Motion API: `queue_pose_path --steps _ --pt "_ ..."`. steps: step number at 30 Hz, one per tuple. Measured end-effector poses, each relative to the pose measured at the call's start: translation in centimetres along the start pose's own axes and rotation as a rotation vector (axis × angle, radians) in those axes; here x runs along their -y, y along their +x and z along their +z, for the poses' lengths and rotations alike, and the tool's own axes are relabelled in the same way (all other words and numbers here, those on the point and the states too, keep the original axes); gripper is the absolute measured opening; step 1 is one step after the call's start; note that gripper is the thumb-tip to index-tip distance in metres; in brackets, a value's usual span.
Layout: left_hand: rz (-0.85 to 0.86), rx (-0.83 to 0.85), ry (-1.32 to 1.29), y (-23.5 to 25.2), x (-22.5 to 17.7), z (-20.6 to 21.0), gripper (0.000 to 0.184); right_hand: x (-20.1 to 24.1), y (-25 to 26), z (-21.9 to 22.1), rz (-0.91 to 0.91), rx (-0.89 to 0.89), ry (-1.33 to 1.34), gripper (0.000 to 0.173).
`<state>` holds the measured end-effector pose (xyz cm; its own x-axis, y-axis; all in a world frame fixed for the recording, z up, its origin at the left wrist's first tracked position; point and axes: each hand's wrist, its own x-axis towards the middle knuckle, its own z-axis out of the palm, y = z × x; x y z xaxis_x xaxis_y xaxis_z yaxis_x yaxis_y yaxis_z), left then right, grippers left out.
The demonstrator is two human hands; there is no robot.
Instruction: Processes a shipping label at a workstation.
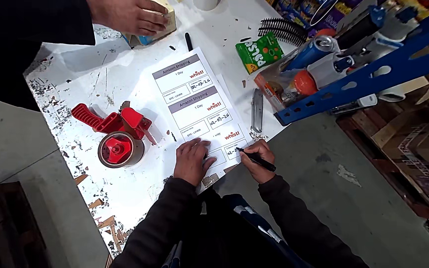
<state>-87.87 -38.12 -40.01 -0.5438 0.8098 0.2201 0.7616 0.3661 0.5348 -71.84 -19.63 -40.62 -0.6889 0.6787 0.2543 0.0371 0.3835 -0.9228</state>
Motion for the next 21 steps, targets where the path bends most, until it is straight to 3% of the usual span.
queue_pose_path --steps 9,14,21 --pt "-0.003 -0.005 -0.006 -0.02 0.04 0.04 0.032 0.05 -0.1 -0.68 -0.003 0.036 -0.001 0.013" --pt "-0.003 -0.01 -0.003 0.05 0.0 0.1 0.031 -0.29 -0.25 -0.92 0.091 -0.083 0.133 0.018" --pt "0.003 -0.026 0.011 -0.04 0.17 0.45 0.031 -0.04 -0.17 -0.52 0.07 -0.073 0.029 0.013"
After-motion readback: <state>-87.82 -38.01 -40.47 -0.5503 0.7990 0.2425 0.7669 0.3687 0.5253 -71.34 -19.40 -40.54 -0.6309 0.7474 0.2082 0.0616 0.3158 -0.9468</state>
